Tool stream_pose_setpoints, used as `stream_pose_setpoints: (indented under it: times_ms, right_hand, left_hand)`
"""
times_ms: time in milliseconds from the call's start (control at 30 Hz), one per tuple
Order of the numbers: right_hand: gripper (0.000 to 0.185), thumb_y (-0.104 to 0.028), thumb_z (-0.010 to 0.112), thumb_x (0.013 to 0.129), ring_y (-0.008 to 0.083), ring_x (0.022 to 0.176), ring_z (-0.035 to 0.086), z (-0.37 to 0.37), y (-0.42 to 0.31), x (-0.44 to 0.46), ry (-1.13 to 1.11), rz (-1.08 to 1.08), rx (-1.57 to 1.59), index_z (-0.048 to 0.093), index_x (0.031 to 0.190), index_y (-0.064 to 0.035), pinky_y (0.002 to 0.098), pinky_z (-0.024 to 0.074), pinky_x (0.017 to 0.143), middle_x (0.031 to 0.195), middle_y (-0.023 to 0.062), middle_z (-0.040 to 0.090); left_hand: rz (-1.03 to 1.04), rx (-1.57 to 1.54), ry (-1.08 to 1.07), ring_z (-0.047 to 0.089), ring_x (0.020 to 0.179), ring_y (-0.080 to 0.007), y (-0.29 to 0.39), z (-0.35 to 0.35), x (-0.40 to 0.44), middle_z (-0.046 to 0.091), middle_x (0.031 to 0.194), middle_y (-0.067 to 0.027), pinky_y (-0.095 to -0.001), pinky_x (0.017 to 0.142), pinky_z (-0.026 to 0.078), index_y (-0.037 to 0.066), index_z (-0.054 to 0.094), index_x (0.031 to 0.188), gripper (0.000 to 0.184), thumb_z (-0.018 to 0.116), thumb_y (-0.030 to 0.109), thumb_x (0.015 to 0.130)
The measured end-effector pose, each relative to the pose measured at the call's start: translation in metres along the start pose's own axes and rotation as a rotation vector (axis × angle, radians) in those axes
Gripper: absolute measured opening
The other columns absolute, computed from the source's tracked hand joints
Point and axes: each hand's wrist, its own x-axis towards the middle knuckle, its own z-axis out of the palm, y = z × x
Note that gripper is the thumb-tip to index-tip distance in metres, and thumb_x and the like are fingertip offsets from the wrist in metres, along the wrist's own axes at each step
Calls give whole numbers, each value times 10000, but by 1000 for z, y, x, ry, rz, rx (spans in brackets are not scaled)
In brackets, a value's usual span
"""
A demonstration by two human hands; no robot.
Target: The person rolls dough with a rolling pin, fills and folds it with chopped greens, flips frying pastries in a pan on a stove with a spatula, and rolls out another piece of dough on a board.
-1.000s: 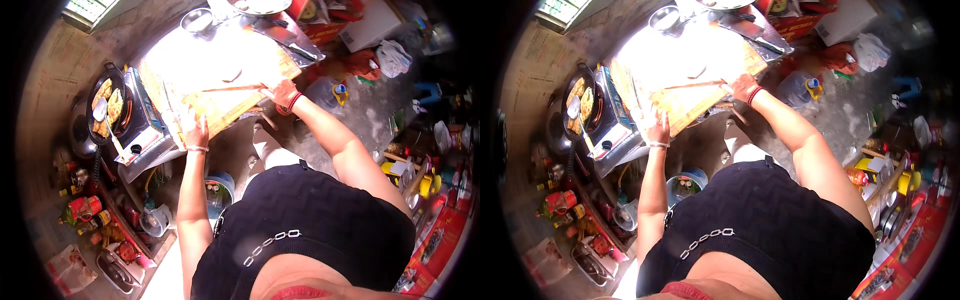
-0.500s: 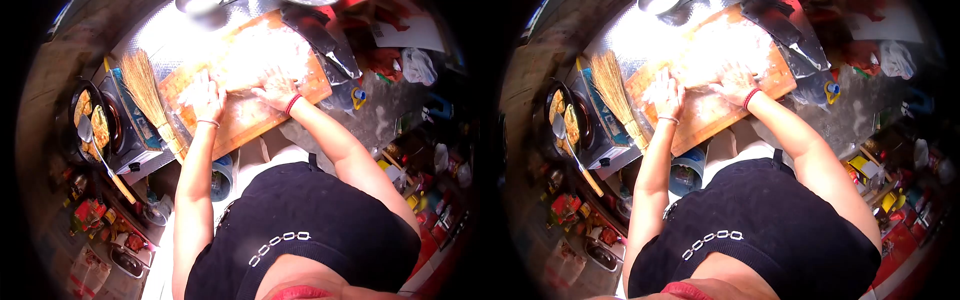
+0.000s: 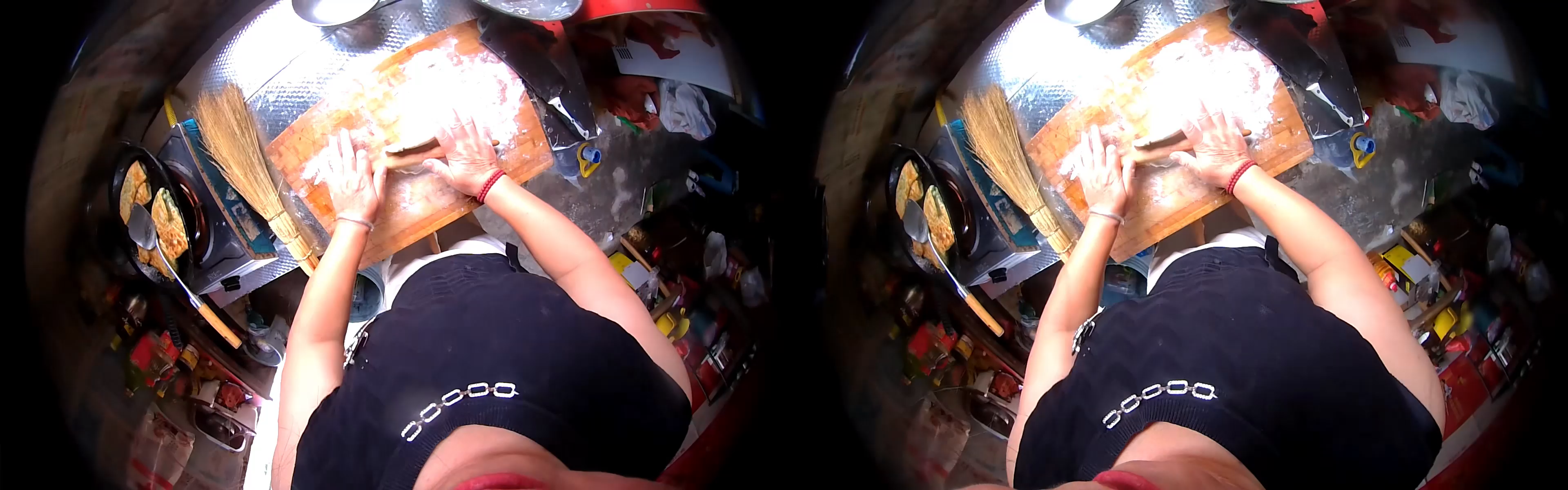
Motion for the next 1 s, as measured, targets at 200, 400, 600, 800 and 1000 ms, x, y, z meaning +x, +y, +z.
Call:
stream_pose_setpoints:
  times_ms: [200, 400, 600, 800, 1000]
  right_hand:
    - [818, -535, 591, 837, 375, 1399, 239, -5, 23, 125, 295, 53, -18, 296, 1465, -102, 534, 177, 1138, 1504, 199, 274]
    - [914, -568, 629, 790, 364, 1434, 189, -5, -3, 25, 19, 143, 10, 262, 1486, -103, 532, 149, 1146, 1526, 202, 245]
    - [876, -586, 570, 832, 378, 1419, 218, -1, 15, 98, 133, 169, -48, 251, 1478, -89, 501, 161, 1154, 1520, 212, 262]
    - [819, -552, 517, 883, 387, 1406, 241, 1, 0, 46, 110, 174, -44, 242, 1485, -69, 529, 147, 1157, 1508, 222, 270]
    - [632, -229, 670, 820, 317, 1084, 518, -6, -7, -33, 113, -95, 74, 419, 1384, -91, 457, 397, 948, 1219, 160, 531]
  left_hand:
    - [-246, -30, 93, 232, 1420, -408, -27, 24, 81, 282, 1517, -244, -623, 1104, 175, 48, 577, 1150, 464, 494, 430, 901]
    - [-8, 46, 17, 225, 1425, -402, -4, 1, -1, 275, 1526, -233, -619, 1106, 166, 26, 569, 1123, 467, 496, 429, 899]
    - [-149, 93, 77, 251, 1419, -379, -22, 10, 58, 252, 1542, -217, -610, 1115, 156, 33, 585, 1171, 508, 453, 454, 920]
    - [-48, 108, 59, 218, 1431, -393, -10, 0, 22, 238, 1549, -212, -621, 1115, 149, 26, 552, 1174, 551, 450, 500, 912]
    - [63, -102, -36, 240, 1399, -447, 0, -6, -67, 261, 1511, -270, -622, 1110, 163, 22, 486, 1086, 395, 641, 287, 837]
